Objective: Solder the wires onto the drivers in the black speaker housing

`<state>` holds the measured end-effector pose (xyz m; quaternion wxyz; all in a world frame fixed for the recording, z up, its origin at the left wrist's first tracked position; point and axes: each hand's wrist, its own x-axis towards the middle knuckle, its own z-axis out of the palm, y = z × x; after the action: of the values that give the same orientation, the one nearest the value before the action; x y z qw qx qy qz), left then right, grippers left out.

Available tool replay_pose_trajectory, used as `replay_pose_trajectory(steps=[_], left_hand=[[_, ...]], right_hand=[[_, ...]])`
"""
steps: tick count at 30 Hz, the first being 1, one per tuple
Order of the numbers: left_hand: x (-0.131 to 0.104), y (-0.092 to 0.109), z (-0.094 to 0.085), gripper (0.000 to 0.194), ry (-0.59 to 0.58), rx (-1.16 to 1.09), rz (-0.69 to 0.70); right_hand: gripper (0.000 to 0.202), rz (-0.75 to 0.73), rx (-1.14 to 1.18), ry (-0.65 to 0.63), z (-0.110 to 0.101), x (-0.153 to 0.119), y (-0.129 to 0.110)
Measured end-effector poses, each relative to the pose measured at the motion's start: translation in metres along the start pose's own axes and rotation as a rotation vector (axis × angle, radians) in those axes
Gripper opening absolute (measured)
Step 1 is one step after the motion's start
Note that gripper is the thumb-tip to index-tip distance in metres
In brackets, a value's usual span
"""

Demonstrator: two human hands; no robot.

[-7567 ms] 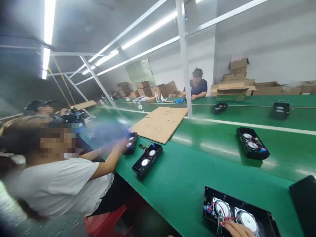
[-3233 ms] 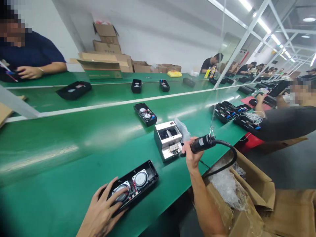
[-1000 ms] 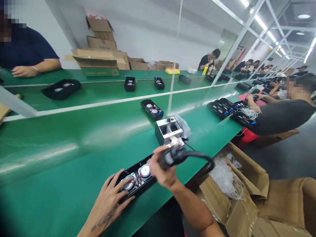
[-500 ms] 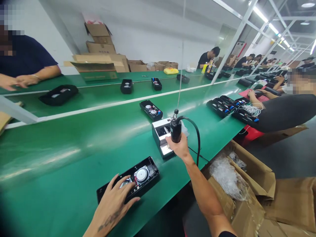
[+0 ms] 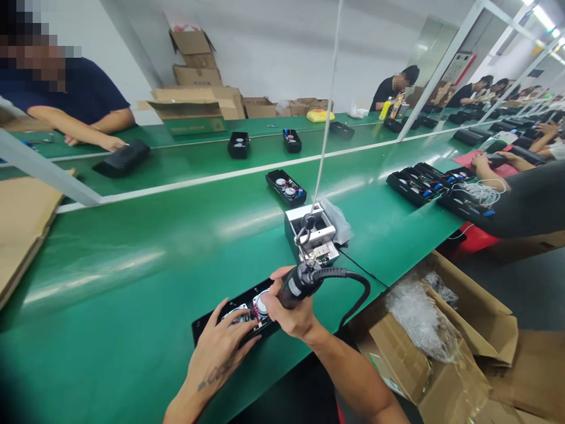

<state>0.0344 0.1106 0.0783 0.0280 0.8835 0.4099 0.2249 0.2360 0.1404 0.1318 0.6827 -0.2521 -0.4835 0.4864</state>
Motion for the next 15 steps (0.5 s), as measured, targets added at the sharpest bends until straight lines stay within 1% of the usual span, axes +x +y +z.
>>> replay_pose_trajectory(steps=[6,9,13,15], left_hand=[[0.000,-0.001,0.000,0.012,-0.015,-0.002,0.011],[-0.001,-0.002,0.001,0.014,-0.017,-0.013,0.011],[-0.001,-0.001,0.002,0.013,-0.025,-0.037,-0.005],[-0.001,0.000,0.002,0.013,-0.031,-0.042,-0.011]], right_hand=[[0.027,0.012,-0.060,-0.029,-0.002,-0.002,0.003],[0.027,0.042,-0.075,-0.049,0.000,-0.003,0.005],[0.028,0.054,-0.103,-0.060,0.000,-0.008,0.011],[0.028,0.093,-0.134,-0.076,-0.002,-0.012,0.014]])
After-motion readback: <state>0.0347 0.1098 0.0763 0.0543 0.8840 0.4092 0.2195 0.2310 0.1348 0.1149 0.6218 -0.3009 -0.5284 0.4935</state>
